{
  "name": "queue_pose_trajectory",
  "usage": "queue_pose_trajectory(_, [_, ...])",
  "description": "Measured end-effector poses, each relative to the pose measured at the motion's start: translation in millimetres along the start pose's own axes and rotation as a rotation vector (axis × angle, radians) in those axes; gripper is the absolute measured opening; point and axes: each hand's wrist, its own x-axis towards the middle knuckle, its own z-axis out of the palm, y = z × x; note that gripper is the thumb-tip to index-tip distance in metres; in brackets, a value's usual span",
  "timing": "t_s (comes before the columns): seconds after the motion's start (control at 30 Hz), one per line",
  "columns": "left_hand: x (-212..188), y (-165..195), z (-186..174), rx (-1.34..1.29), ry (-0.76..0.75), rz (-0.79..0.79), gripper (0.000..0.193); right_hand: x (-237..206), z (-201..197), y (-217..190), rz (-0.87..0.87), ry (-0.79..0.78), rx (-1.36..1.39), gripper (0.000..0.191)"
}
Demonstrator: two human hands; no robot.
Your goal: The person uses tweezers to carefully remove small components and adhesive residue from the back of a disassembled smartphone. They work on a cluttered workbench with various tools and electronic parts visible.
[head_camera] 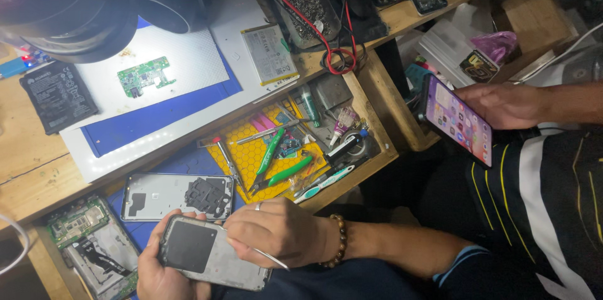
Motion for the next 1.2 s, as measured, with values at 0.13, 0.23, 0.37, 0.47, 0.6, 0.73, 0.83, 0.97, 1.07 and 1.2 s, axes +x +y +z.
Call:
queue_pose_trajectory(0.13, [-3, 1, 5, -0.029, 0.0, -0.011, 0.052, -5, -5, -2, -0.003, -0.012, -0.002, 0.017])
queue_pose_trajectory(0.23, [-4, 2, 6, -0.012, 0.01, -0.011, 0.052, -7, -7, -3, 0.013, -0.032, -0.016, 0.017])
queue_pose_trajectory(0.37, [-3, 2, 6, -0.042, 0.006, -0.014, 0.052, -8, -5, -1, 0.002, -0.034, -0.019, 0.017])
queue_pose_trajectory(0.47, [0, 1, 4, -0.041, -0.011, -0.006, 0.052, -7, 0, 2, 0.009, -0.043, -0.032, 0.018])
queue_pose_trajectory(0.6, [0, -1, 0, -0.068, -0.045, -0.006, 0.052, 4, 15, 10, -0.05, 0.017, -0.019, 0.025])
queue_pose_trajectory(0.73, [-1, 4, 2, -0.032, -0.028, -0.026, 0.054, 16, 27, 17, -0.083, 0.037, -0.025, 0.027])
queue_pose_trajectory(0.83, [-3, 7, 7, -0.048, -0.029, -0.061, 0.053, 21, 30, 19, -0.105, 0.043, -0.034, 0.029])
queue_pose_trajectory(0.97, [-16, 7, 6, 0.198, -0.101, 0.237, 0.041, 31, 36, 23, -0.196, 0.067, -0.018, 0.023])
queue_pose_trajectory(1.07, [-15, 11, 0, 0.152, -0.054, 0.203, 0.038, 46, 49, 22, -0.151, 0.116, 0.043, 0.019])
queue_pose_trajectory(1.2, [-9, 16, -3, -0.129, -0.129, 0.079, 0.041, 56, 56, 16, -0.082, 0.085, 0.086, 0.017])
